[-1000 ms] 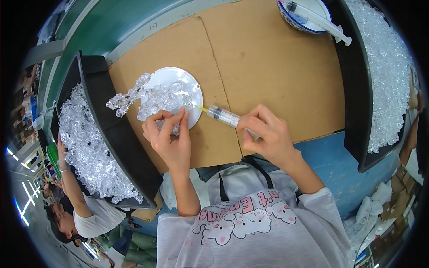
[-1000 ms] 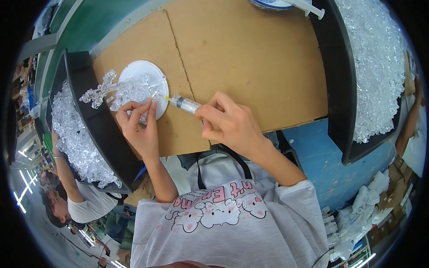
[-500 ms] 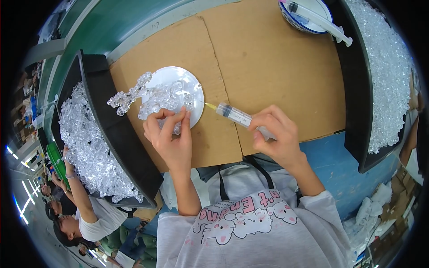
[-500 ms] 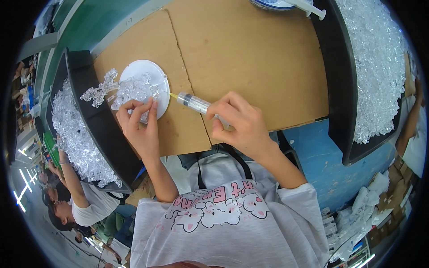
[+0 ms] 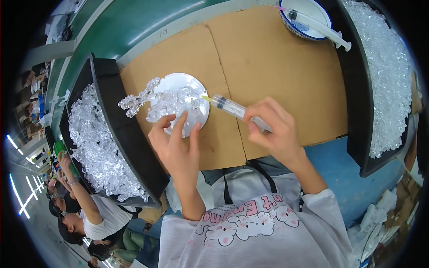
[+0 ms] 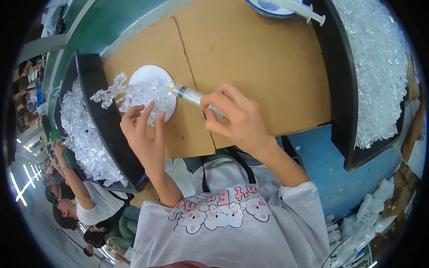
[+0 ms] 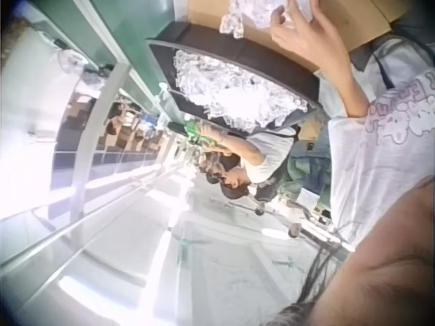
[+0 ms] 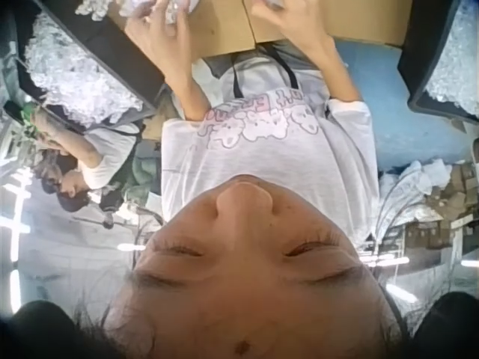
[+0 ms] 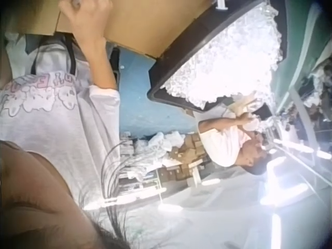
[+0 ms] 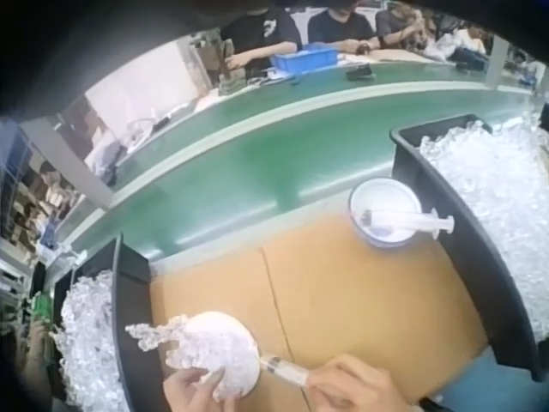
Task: Assembling decorative plastic lights by gluing snowflake-shaped components onto circular bases using a syringe filled with adhesive.
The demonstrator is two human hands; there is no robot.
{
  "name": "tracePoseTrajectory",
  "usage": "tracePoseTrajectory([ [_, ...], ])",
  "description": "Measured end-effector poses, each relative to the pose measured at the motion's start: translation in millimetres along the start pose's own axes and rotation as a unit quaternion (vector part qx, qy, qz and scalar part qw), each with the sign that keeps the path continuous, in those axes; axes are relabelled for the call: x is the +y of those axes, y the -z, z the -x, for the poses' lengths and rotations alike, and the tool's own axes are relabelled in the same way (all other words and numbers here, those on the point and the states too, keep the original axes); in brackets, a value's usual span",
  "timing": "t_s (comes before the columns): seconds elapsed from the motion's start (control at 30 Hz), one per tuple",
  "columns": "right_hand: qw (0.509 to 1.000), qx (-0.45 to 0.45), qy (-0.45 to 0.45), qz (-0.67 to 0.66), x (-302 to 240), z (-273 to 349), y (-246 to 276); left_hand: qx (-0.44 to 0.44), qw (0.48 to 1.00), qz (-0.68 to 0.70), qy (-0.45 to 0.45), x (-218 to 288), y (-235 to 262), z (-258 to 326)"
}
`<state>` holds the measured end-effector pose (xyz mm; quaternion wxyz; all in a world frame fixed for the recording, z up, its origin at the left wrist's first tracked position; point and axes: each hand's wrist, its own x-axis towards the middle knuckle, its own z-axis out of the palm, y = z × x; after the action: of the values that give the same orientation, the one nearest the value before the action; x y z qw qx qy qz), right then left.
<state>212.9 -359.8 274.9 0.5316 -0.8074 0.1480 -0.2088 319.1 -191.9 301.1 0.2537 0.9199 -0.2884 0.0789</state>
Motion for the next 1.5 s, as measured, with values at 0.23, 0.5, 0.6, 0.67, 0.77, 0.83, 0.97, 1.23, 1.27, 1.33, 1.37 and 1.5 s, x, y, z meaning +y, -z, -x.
tracePoseTrajectory([
  [0.23, 1.0, -0.025, -0.016, 0.0, 3, -14, -8, 0.169, 0.983, 0.068, 0.015, 2, 13, -17],
  [0.5, 1.0, -0.016, -0.014, 0.004, 9, -13, -11, 0.091, 0.993, -0.015, -0.07, -7, 4, -39],
  [0.6, 1.0, -0.015, -0.016, 0.0, 9, -14, -10, 0.078, 0.997, 0.005, 0.005, 0, 8, -42],
  [0.67, 1.0, -0.015, -0.018, -0.004, 9, -15, -10, 0.067, 0.998, 0.003, 0.007, -4, 14, -43],
  [0.77, 1.0, -0.013, -0.016, -0.017, 9, -16, -12, 0.057, 0.998, 0.0, 0.008, -8, 16, -44],
  [0.83, 1.0, -0.013, -0.01, -0.021, 9, -16, -12, 0.051, 0.999, -0.005, 0.007, -7, 18, -46],
  [0.97, 1.0, -0.02, -0.01, -0.021, 11, -17, -12, 0.049, 0.999, -0.016, -0.006, -5, 18, -49],
  [1.23, 0.999, -0.018, -0.022, -0.029, 10, -17, -10, 0.021, 0.998, -0.031, -0.042, -11, 24, -50],
  [1.27, 0.999, -0.019, -0.021, -0.031, 10, -17, -10, 0.022, 0.998, -0.033, -0.041, -9, 25, -51],
  [1.33, 0.999, -0.017, -0.029, -0.034, 9, -17, -10, 0.015, 0.997, -0.05, -0.054, -1, 26, -54],
  [1.37, 0.999, -0.018, -0.029, -0.034, 10, -17, -10, 0.015, 0.997, -0.05, -0.054, 3, 24, -56],
  [1.5, 0.998, 0.0, -0.036, -0.048, 12, -16, -8, -0.007, 0.995, -0.067, -0.077, 9, 24, -66],
])
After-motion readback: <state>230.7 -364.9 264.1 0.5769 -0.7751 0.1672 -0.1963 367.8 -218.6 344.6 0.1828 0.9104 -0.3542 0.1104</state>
